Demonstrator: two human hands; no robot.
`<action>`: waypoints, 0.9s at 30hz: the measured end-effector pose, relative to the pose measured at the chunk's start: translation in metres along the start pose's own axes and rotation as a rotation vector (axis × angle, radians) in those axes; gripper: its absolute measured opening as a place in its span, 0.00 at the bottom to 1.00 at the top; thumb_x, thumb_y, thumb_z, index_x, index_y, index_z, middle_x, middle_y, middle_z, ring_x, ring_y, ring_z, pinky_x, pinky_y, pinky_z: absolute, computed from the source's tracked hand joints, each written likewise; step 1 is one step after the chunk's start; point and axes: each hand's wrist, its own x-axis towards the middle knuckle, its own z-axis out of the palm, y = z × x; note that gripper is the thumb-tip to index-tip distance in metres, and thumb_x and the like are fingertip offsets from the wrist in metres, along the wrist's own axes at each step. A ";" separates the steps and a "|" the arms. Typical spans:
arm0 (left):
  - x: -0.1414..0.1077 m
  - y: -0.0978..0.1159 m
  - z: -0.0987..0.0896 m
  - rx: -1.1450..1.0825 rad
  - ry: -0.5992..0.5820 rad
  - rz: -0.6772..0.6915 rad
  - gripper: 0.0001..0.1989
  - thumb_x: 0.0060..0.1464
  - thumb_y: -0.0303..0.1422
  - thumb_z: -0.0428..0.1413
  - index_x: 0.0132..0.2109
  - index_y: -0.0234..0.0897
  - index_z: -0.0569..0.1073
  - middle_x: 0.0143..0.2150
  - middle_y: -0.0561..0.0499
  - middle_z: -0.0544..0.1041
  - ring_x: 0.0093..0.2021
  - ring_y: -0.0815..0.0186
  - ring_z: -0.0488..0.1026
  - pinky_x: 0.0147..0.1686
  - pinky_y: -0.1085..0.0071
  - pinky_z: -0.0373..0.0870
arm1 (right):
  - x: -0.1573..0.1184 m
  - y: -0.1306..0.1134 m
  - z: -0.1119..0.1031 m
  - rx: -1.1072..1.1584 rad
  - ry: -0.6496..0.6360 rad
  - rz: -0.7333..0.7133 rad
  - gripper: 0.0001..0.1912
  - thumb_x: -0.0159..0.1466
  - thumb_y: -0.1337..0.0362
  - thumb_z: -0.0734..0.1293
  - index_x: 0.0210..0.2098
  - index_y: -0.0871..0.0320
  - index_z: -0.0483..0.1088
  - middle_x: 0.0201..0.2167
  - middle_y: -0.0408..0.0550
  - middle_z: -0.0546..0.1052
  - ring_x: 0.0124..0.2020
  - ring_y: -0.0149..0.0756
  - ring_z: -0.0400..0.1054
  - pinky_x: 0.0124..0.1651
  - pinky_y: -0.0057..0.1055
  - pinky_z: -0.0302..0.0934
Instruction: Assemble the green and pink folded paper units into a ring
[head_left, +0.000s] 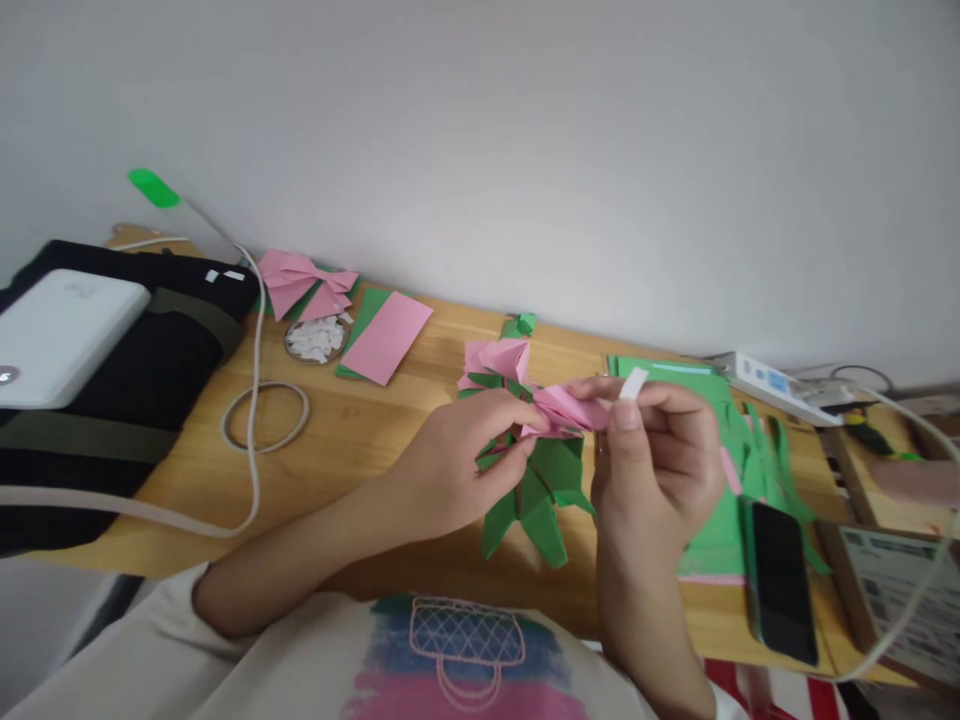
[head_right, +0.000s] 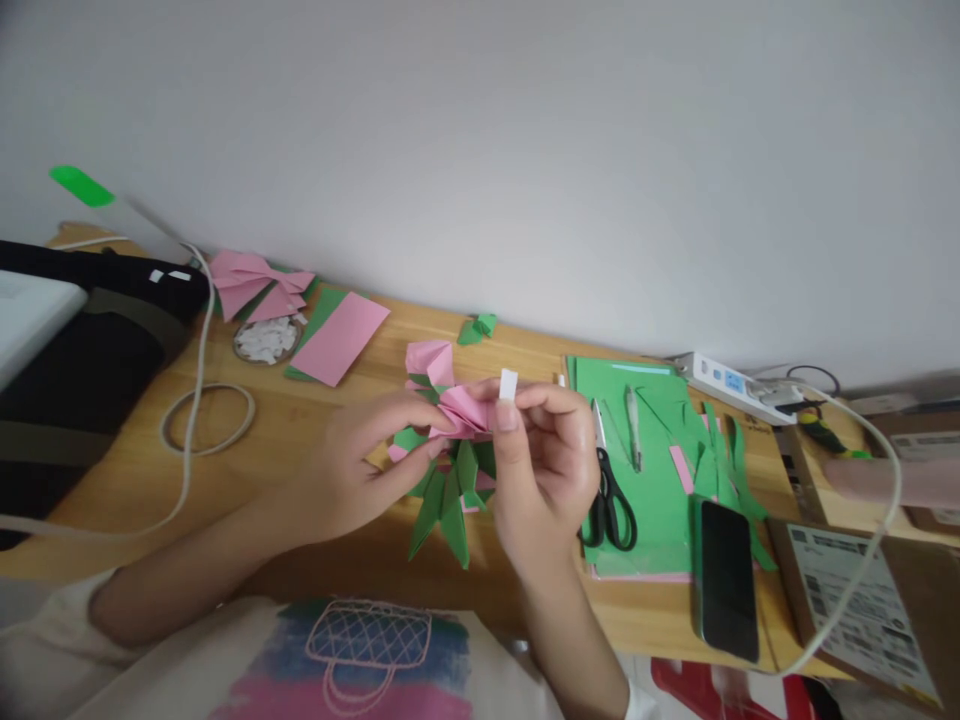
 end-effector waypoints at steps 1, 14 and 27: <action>0.000 0.000 0.002 0.019 0.015 -0.007 0.06 0.58 0.22 0.53 0.40 0.35 0.71 0.36 0.53 0.77 0.36 0.72 0.73 0.37 0.76 0.67 | 0.000 0.000 0.000 0.007 0.004 0.005 0.04 0.65 0.69 0.66 0.37 0.53 0.69 0.34 0.41 0.79 0.37 0.31 0.76 0.46 0.33 0.69; 0.006 0.009 -0.009 -0.138 0.019 -0.086 0.11 0.54 0.20 0.51 0.35 0.35 0.77 0.32 0.52 0.79 0.31 0.70 0.74 0.32 0.74 0.70 | 0.009 0.007 -0.004 0.133 -0.035 0.104 0.03 0.64 0.68 0.67 0.37 0.54 0.70 0.34 0.42 0.79 0.39 0.33 0.76 0.41 0.31 0.69; 0.009 0.010 -0.037 0.082 -0.338 0.008 0.09 0.60 0.24 0.54 0.41 0.36 0.79 0.37 0.54 0.82 0.36 0.70 0.77 0.36 0.77 0.69 | 0.002 0.003 -0.003 0.191 -0.139 0.231 0.03 0.65 0.68 0.66 0.36 0.54 0.68 0.33 0.41 0.80 0.37 0.29 0.75 0.38 0.27 0.69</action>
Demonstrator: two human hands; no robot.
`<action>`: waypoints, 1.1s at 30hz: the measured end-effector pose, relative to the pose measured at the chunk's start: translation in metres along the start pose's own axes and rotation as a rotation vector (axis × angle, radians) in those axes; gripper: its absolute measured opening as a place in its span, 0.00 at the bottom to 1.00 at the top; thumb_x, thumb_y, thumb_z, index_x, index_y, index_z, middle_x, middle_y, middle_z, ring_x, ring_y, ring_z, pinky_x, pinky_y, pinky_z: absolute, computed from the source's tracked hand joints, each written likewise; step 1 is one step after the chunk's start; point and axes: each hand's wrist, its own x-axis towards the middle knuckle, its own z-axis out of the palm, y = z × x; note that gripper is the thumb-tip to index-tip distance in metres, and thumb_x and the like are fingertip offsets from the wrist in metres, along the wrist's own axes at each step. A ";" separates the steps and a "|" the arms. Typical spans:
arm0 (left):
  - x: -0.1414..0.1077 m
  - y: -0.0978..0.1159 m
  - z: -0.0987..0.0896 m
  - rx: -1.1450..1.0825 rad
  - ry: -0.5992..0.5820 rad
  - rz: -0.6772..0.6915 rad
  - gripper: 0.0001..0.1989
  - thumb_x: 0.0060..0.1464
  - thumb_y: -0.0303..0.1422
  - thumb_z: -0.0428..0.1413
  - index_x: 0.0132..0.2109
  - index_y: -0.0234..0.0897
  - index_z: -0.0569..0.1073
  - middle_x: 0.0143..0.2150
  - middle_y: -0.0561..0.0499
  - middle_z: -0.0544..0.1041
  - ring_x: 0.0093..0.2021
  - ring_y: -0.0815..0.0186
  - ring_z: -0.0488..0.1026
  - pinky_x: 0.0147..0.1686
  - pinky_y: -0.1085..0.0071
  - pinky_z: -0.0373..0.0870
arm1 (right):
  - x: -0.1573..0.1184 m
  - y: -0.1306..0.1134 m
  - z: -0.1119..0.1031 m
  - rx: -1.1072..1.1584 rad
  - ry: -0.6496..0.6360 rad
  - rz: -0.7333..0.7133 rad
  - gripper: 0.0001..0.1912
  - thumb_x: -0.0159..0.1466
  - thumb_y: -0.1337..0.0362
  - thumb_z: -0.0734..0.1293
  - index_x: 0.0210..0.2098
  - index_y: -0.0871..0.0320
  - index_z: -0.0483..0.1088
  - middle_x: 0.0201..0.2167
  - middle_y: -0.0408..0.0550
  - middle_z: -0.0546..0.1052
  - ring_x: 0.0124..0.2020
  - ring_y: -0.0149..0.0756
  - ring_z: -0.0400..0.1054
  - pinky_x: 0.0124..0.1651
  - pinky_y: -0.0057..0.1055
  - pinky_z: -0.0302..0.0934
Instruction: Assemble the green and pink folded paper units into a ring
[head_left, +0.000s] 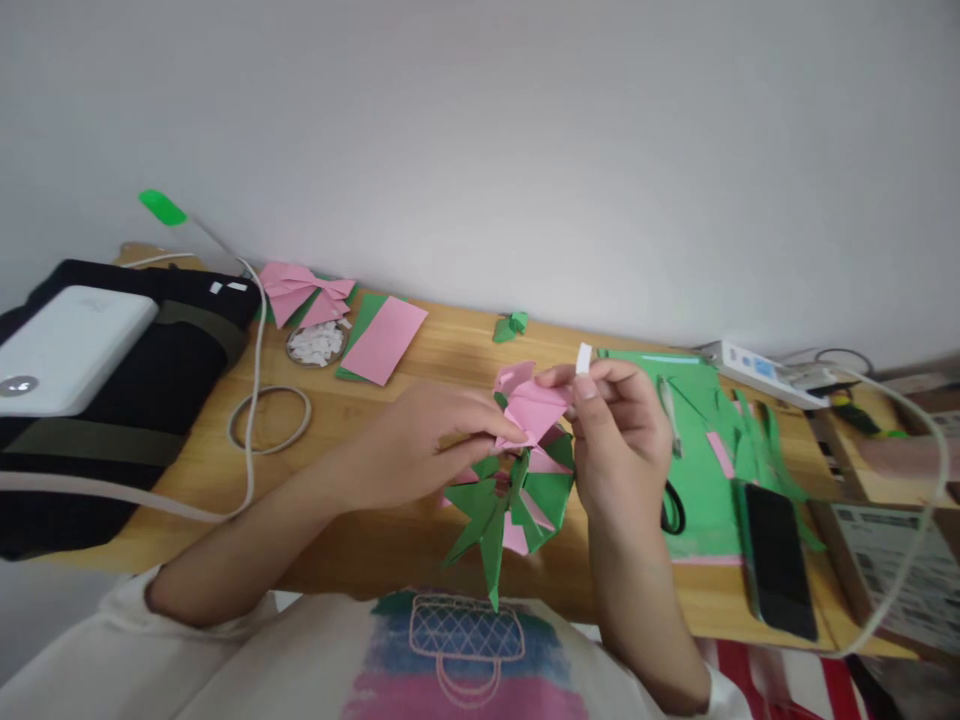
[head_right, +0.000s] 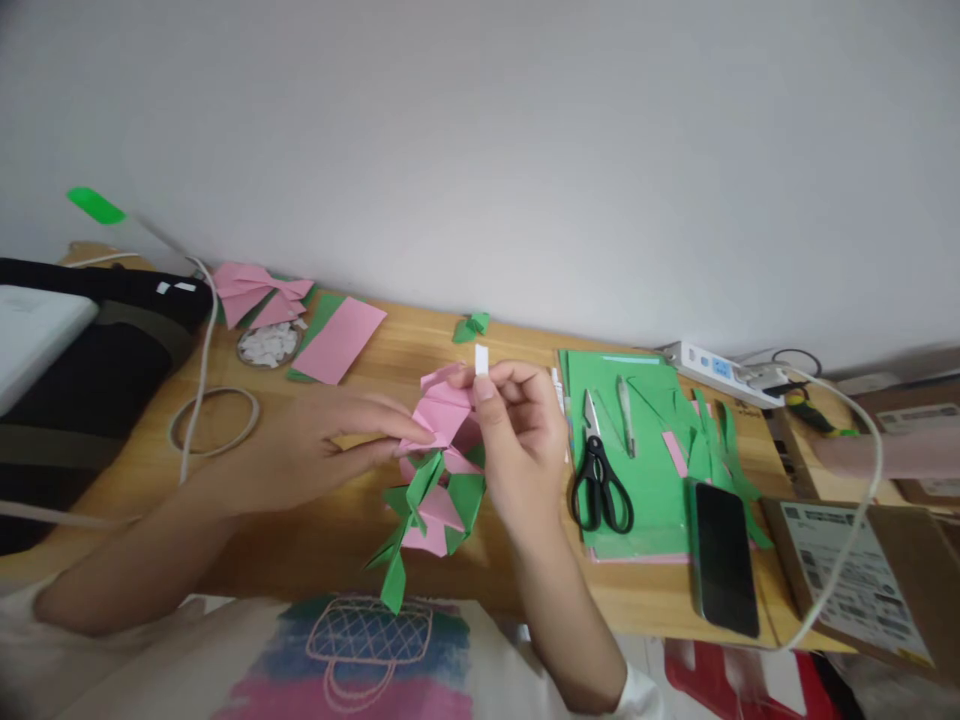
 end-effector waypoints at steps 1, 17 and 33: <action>0.001 -0.001 -0.001 0.029 -0.018 0.016 0.08 0.60 0.24 0.54 0.40 0.36 0.79 0.36 0.54 0.82 0.35 0.70 0.77 0.34 0.77 0.69 | 0.000 0.000 0.000 0.018 -0.013 0.001 0.03 0.65 0.68 0.66 0.36 0.54 0.68 0.33 0.41 0.80 0.36 0.29 0.75 0.37 0.26 0.69; 0.003 -0.011 -0.003 -0.035 -0.088 0.157 0.08 0.59 0.25 0.55 0.40 0.37 0.78 0.34 0.54 0.79 0.36 0.71 0.74 0.38 0.78 0.67 | 0.002 0.002 -0.001 0.078 -0.031 0.020 0.03 0.65 0.69 0.66 0.36 0.56 0.69 0.31 0.41 0.80 0.32 0.26 0.74 0.29 0.21 0.65; 0.000 -0.003 0.016 -0.159 0.139 -0.040 0.08 0.56 0.24 0.51 0.38 0.36 0.75 0.35 0.51 0.81 0.35 0.69 0.76 0.35 0.74 0.71 | 0.001 0.002 0.000 0.001 0.008 -0.005 0.03 0.65 0.68 0.66 0.35 0.54 0.69 0.32 0.41 0.79 0.36 0.28 0.74 0.33 0.24 0.66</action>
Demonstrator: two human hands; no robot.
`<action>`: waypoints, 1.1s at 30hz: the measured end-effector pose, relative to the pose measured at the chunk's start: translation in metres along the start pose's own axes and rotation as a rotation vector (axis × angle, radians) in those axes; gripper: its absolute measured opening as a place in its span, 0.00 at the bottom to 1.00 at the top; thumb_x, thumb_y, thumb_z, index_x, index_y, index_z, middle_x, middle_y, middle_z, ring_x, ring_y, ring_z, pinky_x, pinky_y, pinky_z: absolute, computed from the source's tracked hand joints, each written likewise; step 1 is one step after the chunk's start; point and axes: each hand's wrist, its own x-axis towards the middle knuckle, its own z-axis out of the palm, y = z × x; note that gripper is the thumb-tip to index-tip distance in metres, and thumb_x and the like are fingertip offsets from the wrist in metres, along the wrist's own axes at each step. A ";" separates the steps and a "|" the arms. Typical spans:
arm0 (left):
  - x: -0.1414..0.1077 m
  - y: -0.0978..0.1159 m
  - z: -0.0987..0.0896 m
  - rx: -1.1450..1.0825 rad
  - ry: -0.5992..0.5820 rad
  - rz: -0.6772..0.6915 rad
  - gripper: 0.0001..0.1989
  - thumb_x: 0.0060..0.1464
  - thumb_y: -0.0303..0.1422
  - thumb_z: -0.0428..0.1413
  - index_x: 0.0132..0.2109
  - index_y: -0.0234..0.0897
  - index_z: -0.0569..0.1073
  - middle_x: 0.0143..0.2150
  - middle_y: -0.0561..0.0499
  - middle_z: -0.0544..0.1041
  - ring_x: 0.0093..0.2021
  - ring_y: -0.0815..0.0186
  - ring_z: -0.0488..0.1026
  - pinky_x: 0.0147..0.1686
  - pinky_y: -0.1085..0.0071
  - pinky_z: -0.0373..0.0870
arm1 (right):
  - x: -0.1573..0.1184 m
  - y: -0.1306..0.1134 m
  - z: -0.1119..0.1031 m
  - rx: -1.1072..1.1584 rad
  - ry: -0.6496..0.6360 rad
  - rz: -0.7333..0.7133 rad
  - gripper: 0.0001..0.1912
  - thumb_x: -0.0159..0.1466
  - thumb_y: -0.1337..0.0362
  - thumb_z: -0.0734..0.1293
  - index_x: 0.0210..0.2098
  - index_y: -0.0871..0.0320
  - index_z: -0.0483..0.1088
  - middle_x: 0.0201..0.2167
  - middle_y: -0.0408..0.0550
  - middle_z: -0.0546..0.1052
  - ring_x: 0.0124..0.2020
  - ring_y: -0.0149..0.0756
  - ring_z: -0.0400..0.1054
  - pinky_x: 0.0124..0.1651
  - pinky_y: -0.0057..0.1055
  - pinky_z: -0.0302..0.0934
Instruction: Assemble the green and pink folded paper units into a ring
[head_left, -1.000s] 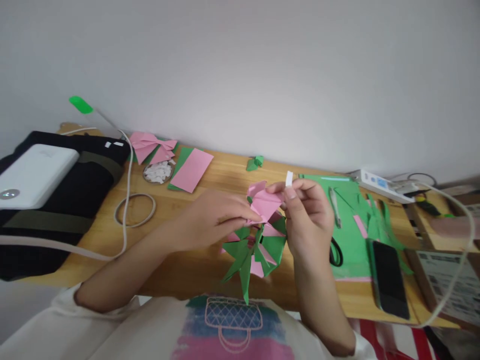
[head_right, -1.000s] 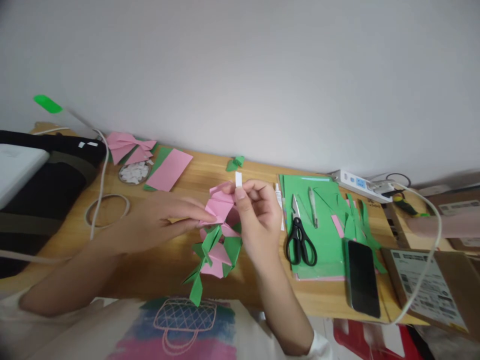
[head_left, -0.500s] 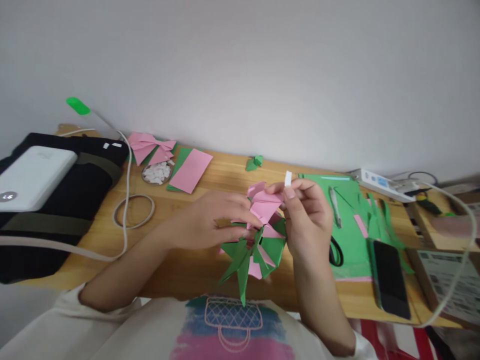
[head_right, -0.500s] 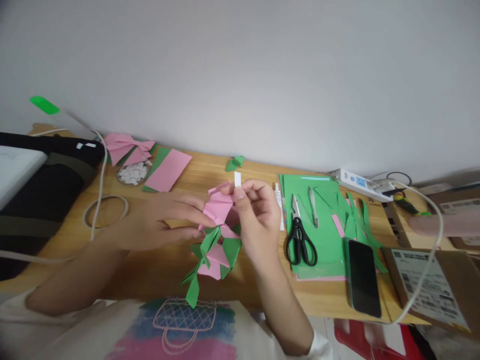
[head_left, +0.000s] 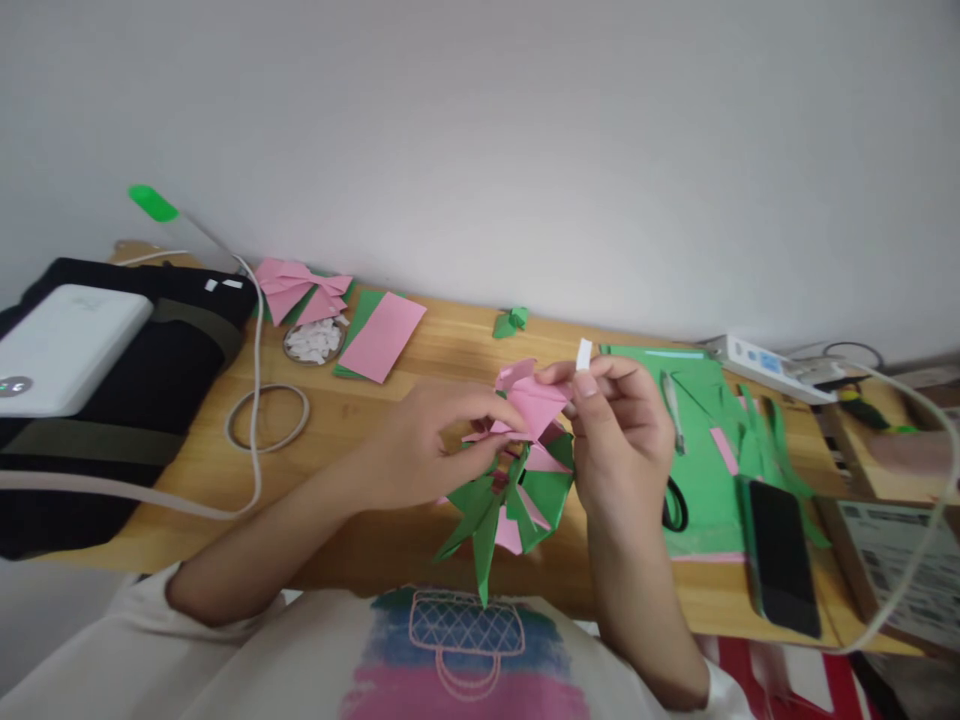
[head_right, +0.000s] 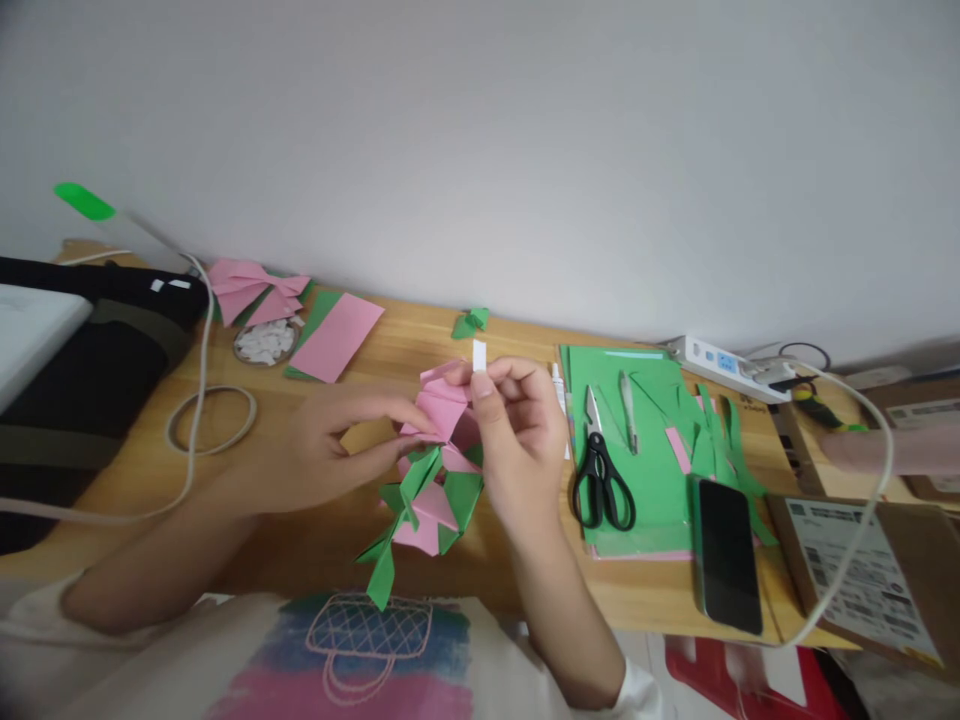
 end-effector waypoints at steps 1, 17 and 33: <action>0.001 0.001 0.002 -0.003 0.024 -0.019 0.08 0.55 0.23 0.51 0.37 0.36 0.75 0.34 0.52 0.80 0.33 0.69 0.76 0.33 0.75 0.70 | 0.000 0.000 0.000 0.002 -0.003 0.002 0.03 0.65 0.68 0.65 0.35 0.54 0.69 0.32 0.41 0.79 0.36 0.28 0.74 0.33 0.24 0.66; 0.004 0.006 0.011 -0.233 0.083 -0.178 0.11 0.49 0.20 0.51 0.30 0.37 0.76 0.28 0.53 0.79 0.27 0.70 0.74 0.26 0.75 0.71 | -0.003 -0.001 -0.002 -0.089 0.029 -0.032 0.03 0.65 0.68 0.66 0.36 0.54 0.68 0.31 0.41 0.78 0.38 0.31 0.75 0.33 0.26 0.67; 0.006 0.007 0.012 -0.079 0.052 -0.074 0.06 0.54 0.23 0.57 0.30 0.36 0.74 0.25 0.56 0.76 0.25 0.73 0.71 0.27 0.77 0.66 | -0.004 -0.001 -0.003 -0.029 0.031 -0.032 0.04 0.65 0.70 0.66 0.37 0.54 0.70 0.30 0.40 0.78 0.38 0.30 0.75 0.39 0.25 0.69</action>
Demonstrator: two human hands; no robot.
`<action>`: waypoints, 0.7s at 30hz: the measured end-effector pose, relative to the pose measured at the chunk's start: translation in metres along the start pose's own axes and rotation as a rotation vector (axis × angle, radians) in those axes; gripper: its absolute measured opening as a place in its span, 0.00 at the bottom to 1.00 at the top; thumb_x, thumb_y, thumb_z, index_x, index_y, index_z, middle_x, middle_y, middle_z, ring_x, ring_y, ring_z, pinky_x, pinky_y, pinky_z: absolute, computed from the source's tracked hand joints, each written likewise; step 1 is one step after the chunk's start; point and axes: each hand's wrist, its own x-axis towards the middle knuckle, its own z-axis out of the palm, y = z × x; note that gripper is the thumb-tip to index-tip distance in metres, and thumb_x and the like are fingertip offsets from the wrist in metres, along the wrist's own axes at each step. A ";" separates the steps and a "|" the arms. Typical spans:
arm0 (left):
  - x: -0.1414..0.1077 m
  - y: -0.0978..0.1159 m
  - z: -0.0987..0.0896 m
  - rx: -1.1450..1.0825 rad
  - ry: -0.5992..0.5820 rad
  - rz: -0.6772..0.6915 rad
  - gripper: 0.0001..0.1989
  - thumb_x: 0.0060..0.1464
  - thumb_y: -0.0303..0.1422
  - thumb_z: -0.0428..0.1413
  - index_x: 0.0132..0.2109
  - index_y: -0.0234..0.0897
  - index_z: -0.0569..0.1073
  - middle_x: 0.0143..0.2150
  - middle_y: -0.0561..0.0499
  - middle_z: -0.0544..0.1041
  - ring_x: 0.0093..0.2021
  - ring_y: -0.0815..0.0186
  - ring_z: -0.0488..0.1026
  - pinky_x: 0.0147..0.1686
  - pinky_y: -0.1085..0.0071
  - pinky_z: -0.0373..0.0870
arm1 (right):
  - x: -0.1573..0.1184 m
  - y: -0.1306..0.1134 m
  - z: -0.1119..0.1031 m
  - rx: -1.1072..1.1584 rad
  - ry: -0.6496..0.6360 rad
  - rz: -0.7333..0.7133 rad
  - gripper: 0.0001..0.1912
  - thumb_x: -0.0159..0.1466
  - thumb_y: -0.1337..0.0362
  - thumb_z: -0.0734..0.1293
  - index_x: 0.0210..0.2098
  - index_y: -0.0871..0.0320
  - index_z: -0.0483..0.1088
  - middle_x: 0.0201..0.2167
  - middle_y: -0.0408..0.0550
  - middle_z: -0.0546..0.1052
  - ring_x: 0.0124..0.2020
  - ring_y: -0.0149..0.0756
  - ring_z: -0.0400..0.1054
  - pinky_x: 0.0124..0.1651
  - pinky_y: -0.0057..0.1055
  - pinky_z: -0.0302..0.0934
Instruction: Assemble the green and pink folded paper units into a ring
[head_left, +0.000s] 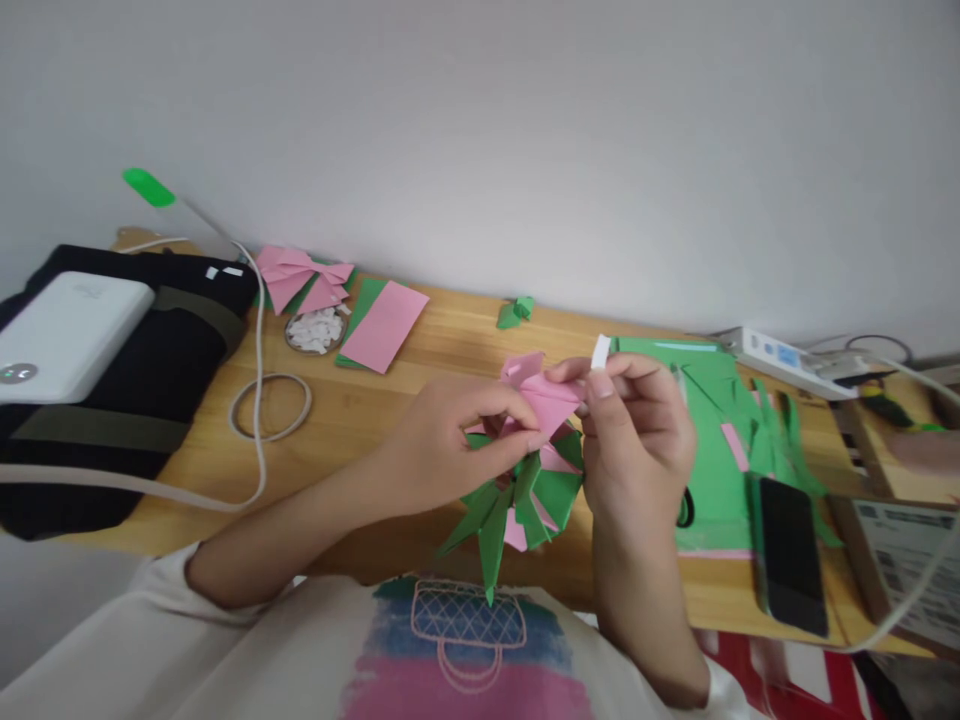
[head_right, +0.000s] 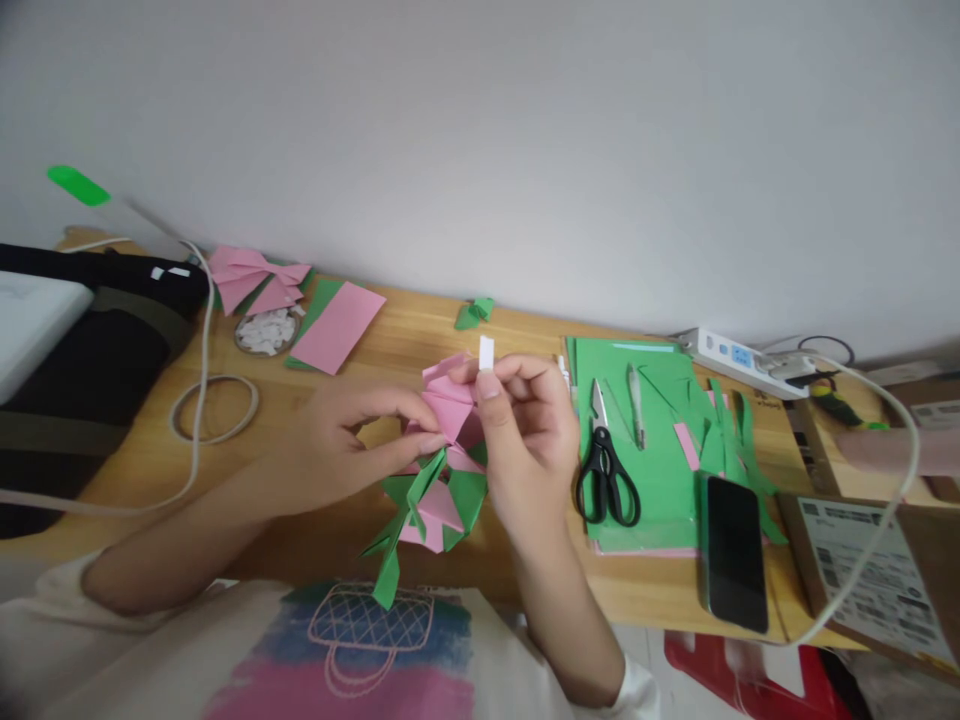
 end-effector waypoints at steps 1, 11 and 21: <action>0.000 0.001 0.001 0.027 0.017 -0.001 0.07 0.54 0.23 0.57 0.29 0.35 0.73 0.24 0.56 0.76 0.24 0.74 0.70 0.27 0.77 0.65 | 0.000 0.000 0.000 0.001 0.000 0.002 0.04 0.65 0.70 0.66 0.37 0.54 0.70 0.30 0.40 0.78 0.38 0.30 0.75 0.39 0.25 0.69; 0.000 0.003 0.007 0.079 0.071 0.018 0.07 0.52 0.20 0.56 0.30 0.36 0.73 0.26 0.57 0.76 0.27 0.72 0.71 0.28 0.77 0.66 | -0.001 -0.001 -0.001 0.004 0.002 -0.015 0.05 0.65 0.70 0.65 0.37 0.54 0.70 0.32 0.41 0.79 0.38 0.29 0.75 0.35 0.23 0.67; -0.003 -0.002 0.010 0.087 0.119 0.109 0.09 0.50 0.18 0.53 0.32 0.36 0.73 0.27 0.57 0.76 0.27 0.73 0.70 0.29 0.77 0.66 | -0.001 -0.001 -0.001 -0.007 0.025 -0.019 0.04 0.65 0.70 0.66 0.37 0.55 0.69 0.32 0.41 0.79 0.39 0.30 0.76 0.39 0.26 0.69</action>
